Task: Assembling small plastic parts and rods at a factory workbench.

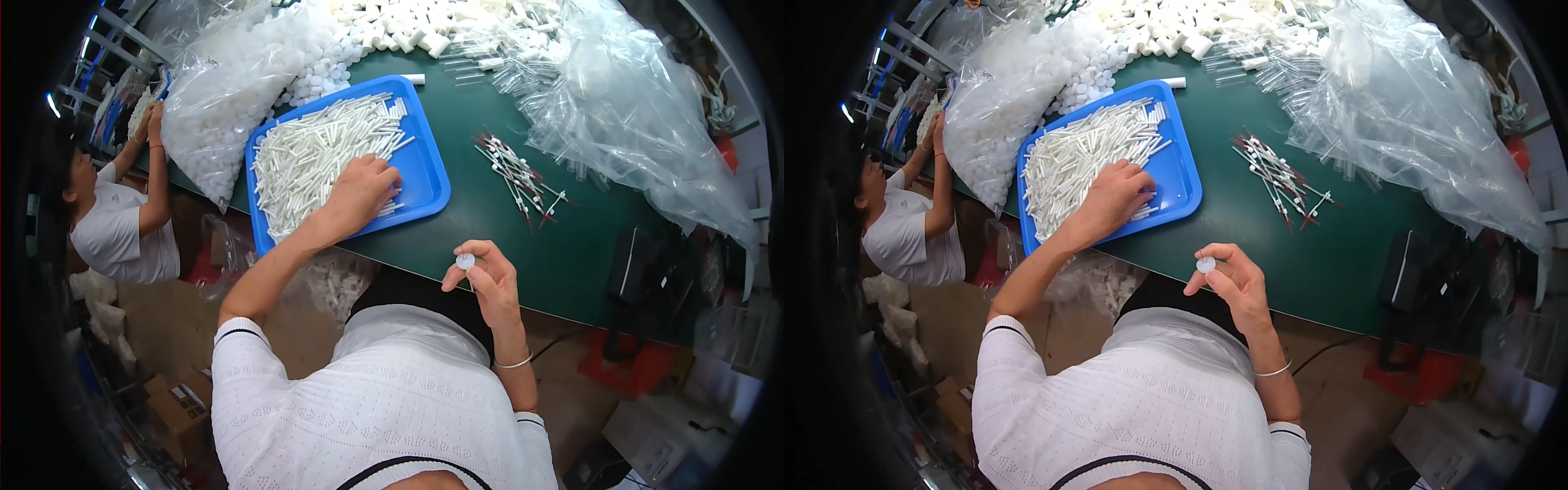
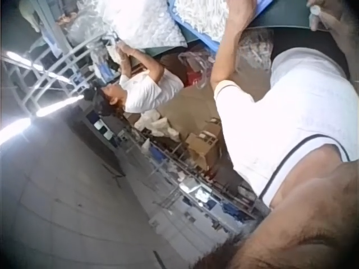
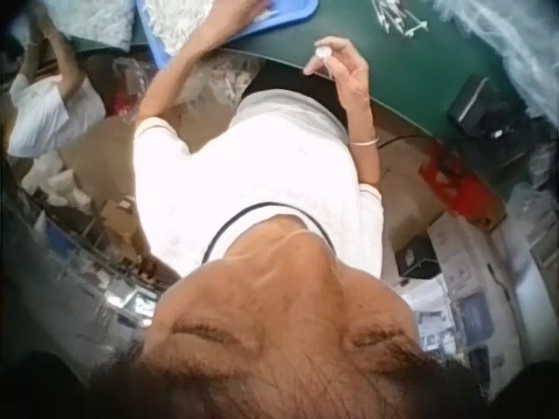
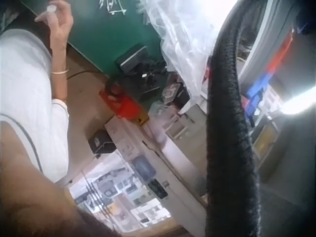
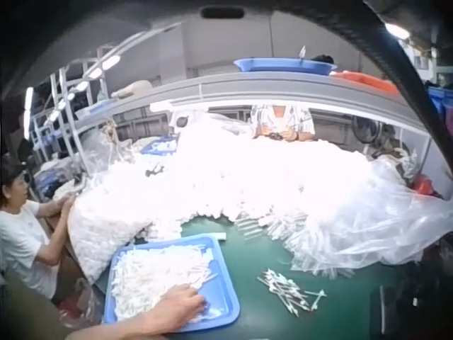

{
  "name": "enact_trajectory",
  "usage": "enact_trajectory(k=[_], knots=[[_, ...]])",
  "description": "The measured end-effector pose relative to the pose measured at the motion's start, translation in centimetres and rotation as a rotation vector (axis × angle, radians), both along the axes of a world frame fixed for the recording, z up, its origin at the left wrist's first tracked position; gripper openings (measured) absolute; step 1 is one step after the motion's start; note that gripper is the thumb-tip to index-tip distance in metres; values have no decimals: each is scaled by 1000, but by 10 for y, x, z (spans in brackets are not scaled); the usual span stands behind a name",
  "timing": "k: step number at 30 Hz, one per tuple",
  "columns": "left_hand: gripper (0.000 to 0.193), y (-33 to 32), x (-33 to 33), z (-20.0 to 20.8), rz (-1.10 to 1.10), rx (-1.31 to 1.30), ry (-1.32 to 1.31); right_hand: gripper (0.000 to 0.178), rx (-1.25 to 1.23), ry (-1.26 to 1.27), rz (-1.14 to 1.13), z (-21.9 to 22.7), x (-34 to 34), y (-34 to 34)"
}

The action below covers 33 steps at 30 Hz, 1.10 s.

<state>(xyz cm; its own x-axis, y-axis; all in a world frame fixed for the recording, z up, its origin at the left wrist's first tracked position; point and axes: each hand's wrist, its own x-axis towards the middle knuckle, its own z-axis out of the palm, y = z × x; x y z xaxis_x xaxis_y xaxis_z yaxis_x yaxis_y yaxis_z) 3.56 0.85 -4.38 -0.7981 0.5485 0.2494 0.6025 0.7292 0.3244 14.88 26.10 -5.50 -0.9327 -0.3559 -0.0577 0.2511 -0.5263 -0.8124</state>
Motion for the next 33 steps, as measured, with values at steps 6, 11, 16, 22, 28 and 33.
enact_trajectory(k=[6,11,16,22,28,33], knots=[[10,15,-12,25,69,122,-155,23,409,128,-222,-6,-14,10],[15,51,39,12,8,1053,-864,25,-15,146,-470,26,-26,-4],[18,60,63,0,44,1230,-1004,26,0,223,-480,21,-26,-14],[16,60,67,-6,108,1221,-1031,25,-24,199,-502,13,-23,-16],[15,62,69,-13,106,1259,-986,25,3,221,-540,11,-19,-16],[11,63,69,-16,108,1159,-830,30,76,186,-432,10,-15,-23]])
